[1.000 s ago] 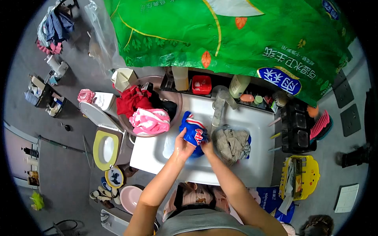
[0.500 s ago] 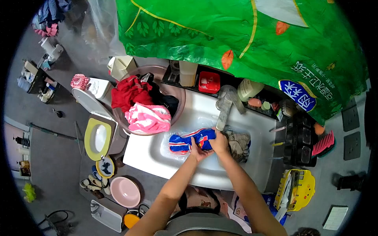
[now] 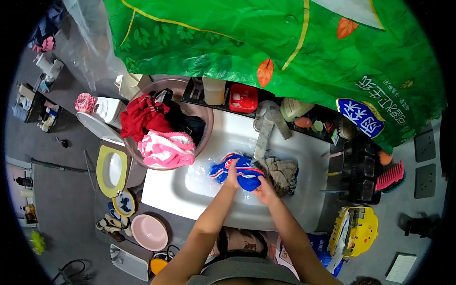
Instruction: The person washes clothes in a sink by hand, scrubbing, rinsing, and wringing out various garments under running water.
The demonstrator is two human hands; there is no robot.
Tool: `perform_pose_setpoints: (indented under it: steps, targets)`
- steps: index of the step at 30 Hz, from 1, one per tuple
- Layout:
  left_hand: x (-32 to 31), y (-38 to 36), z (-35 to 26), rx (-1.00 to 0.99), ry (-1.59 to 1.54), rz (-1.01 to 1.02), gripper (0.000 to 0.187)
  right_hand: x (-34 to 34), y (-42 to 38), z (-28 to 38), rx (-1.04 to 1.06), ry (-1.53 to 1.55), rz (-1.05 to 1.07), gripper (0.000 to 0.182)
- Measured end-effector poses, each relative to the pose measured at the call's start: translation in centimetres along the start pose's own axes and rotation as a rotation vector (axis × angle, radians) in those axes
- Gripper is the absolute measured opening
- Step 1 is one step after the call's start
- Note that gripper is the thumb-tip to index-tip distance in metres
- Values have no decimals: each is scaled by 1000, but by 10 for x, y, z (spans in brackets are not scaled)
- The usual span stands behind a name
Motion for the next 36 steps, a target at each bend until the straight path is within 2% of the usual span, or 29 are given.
perform_pose_setpoints:
  steps: [3,6,7,10,11,14,15,18,19,22,23,25,27,28,30,32,33,36]
  targets:
    - [-7,0,-5,-42,35,-72,42,-3,-29,28,909,-1104,-375,50]
    - [-8,2,0,-200,11,-233,33,-38,-51,35,1064,-1532,-116,71]
    - [-7,4,3,-219,-8,-256,31,-42,-50,33,1206,-1559,-236,68]
    - [-11,-4,1,-210,50,-166,29,-18,-6,26,716,-1334,-286,58]
    - [-12,-10,-3,-173,112,-217,32,-15,-5,25,731,-1165,-187,49]
    - [-28,-27,-8,-64,177,-57,40,8,31,0,214,-474,32,45]
    - [-27,-24,-7,4,120,-5,45,-11,18,-6,13,-35,142,41]
    - [-29,-19,-8,38,39,78,41,-30,-2,-13,-177,382,193,41]
    - [-25,-18,-11,-14,118,-12,36,-31,-6,-10,-151,298,195,35]
    - [-19,-11,-14,-88,183,-110,30,-31,-22,7,-60,-342,-81,42]
    - [-17,-9,-12,-109,173,-206,25,-29,-26,16,304,-638,-195,47]
    - [2,10,-12,-291,200,-335,22,-33,-47,24,1053,-1205,-424,56]
    - [10,20,-8,-527,289,-542,18,-51,-60,20,1210,-1597,-345,62]
    - [7,18,-1,-536,253,-567,17,-61,-64,14,1282,-1791,-296,65]
    - [-7,9,16,-550,179,-604,17,-54,-37,15,1253,-1757,-481,69]
    - [-27,-2,22,-513,97,-507,17,-31,2,13,1165,-1631,-581,70]
    - [-26,-2,22,-509,84,-455,17,-28,5,16,1139,-1580,-570,63]
    - [-23,-3,13,-438,159,-343,15,-21,17,23,770,-1359,-303,54]
Point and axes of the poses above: each hand's wrist, its own y-axis towards the middle knuckle, its own x-axis out of the back of the hand, z = x × y, the point moved 3 cm from there along y, towards the middle knuckle, and after that the axes turned 2 degrees about -z, right-handed, at the moved point
